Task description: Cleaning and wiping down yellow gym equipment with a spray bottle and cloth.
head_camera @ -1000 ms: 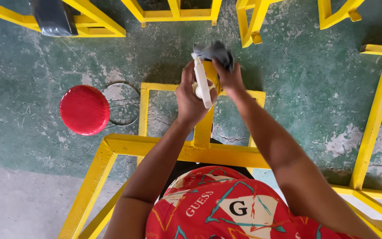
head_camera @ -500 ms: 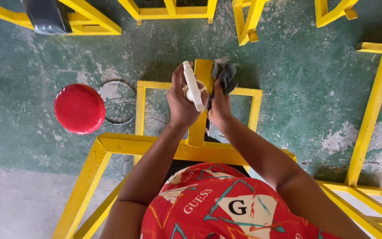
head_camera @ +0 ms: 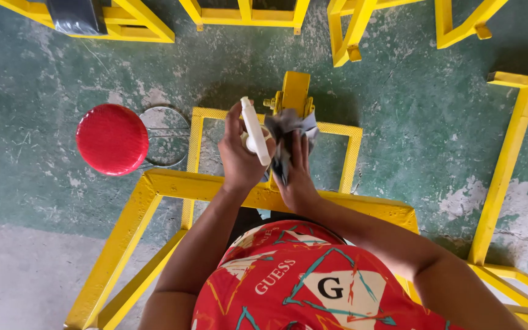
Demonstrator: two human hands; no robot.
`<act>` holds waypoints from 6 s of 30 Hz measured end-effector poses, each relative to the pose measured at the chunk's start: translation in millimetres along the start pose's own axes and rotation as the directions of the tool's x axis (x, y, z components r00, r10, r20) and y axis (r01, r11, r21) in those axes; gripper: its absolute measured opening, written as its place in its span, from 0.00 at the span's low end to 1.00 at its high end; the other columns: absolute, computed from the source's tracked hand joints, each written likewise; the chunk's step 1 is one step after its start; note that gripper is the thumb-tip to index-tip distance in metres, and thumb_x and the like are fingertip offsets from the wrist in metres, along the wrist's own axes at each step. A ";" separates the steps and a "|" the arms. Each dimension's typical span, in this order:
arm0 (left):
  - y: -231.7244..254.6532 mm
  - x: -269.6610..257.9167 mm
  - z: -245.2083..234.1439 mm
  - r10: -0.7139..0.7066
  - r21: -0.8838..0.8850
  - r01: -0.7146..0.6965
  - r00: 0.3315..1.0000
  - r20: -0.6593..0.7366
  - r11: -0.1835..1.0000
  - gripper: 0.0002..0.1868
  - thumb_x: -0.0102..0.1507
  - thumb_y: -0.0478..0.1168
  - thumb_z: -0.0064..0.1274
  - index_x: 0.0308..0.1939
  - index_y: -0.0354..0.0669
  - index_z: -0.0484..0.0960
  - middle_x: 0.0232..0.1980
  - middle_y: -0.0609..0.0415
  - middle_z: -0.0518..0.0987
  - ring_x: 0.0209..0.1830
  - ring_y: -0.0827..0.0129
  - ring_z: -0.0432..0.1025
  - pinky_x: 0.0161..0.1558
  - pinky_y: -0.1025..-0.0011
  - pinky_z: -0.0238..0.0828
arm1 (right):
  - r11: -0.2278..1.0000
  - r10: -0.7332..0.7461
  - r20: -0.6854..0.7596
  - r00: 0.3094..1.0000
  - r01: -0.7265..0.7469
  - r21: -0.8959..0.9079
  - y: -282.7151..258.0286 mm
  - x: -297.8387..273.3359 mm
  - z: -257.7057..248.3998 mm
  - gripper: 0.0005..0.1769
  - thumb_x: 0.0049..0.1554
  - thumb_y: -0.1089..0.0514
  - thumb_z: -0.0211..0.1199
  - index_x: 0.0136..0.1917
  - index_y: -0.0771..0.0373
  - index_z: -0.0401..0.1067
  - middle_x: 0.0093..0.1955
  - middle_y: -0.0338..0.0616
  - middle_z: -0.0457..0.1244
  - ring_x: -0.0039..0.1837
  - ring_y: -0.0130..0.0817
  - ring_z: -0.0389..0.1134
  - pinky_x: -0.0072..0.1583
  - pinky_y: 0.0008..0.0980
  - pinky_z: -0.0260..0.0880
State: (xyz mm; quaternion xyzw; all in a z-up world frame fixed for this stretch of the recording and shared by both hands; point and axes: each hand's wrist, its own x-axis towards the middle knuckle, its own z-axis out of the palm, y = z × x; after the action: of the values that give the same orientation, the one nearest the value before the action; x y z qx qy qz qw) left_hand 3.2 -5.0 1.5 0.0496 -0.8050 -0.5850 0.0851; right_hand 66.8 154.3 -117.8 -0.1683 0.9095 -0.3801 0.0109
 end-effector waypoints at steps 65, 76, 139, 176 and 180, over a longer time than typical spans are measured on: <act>-1.6 -188.0 25.5 0.101 -0.141 -0.005 0.726 0.680 0.990 0.42 0.52 0.33 0.65 0.70 0.41 0.66 0.35 0.55 0.80 0.35 0.71 0.78 0.41 0.71 0.76 | 0.873 0.419 0.170 0.892 -0.344 -0.344 87.5 -149.0 -155.3 0.26 0.60 0.33 0.57 0.53 0.56 0.76 0.47 0.50 0.71 0.52 0.54 0.71 0.54 0.53 0.70; 29.6 -198.0 75.1 0.105 -0.098 -0.052 0.727 0.678 0.994 0.39 0.54 0.35 0.64 0.69 0.40 0.70 0.41 0.53 0.82 0.38 0.67 0.79 0.42 0.70 0.76 | 0.920 0.387 0.443 0.809 -0.373 -0.123 70.2 -82.8 -85.8 0.31 0.57 0.25 0.52 0.57 0.48 0.76 0.48 0.47 0.72 0.52 0.50 0.74 0.54 0.48 0.70; 7.7 -419.8 211.8 0.402 -0.410 -0.222 -0.079 0.912 0.885 0.44 0.51 0.36 0.66 0.69 0.52 0.62 0.33 0.54 0.80 0.34 0.61 0.80 0.38 0.65 0.77 | 0.199 0.650 -0.758 0.063 -0.976 0.090 -34.9 -566.8 -118.0 0.29 0.65 0.51 0.60 0.79 0.47 0.65 0.79 0.46 0.54 0.81 0.54 0.50 0.75 0.62 0.48; -38.9 -314.1 142.1 0.211 -0.183 -0.122 0.282 0.936 0.975 0.41 0.51 0.35 0.63 0.68 0.48 0.66 0.38 0.54 0.84 0.40 0.67 0.83 0.45 0.68 0.78 | -0.237 0.961 0.217 0.170 0.912 0.335 29.5 -495.4 -103.6 0.28 0.67 0.46 0.32 0.40 0.68 0.64 0.37 0.57 0.60 0.43 0.48 0.59 0.69 0.69 0.56; -43.9 -302.0 130.4 0.186 -0.154 -0.124 0.314 0.931 0.980 0.42 0.51 0.36 0.64 0.69 0.48 0.65 0.37 0.55 0.85 0.40 0.67 0.83 0.45 0.67 0.78 | -0.309 0.943 0.014 0.333 0.858 0.409 92.7 -454.2 -73.7 0.25 0.62 0.47 0.36 0.31 0.62 0.61 0.29 0.53 0.57 0.37 0.49 0.57 0.60 0.75 0.55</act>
State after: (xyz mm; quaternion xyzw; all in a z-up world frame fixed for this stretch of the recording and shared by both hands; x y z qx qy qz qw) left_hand 273.1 157.2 -103.4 -0.3772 -0.6902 -0.5162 -0.3390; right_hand 456.7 408.4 -179.0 0.3097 -0.1246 -0.8837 -0.3281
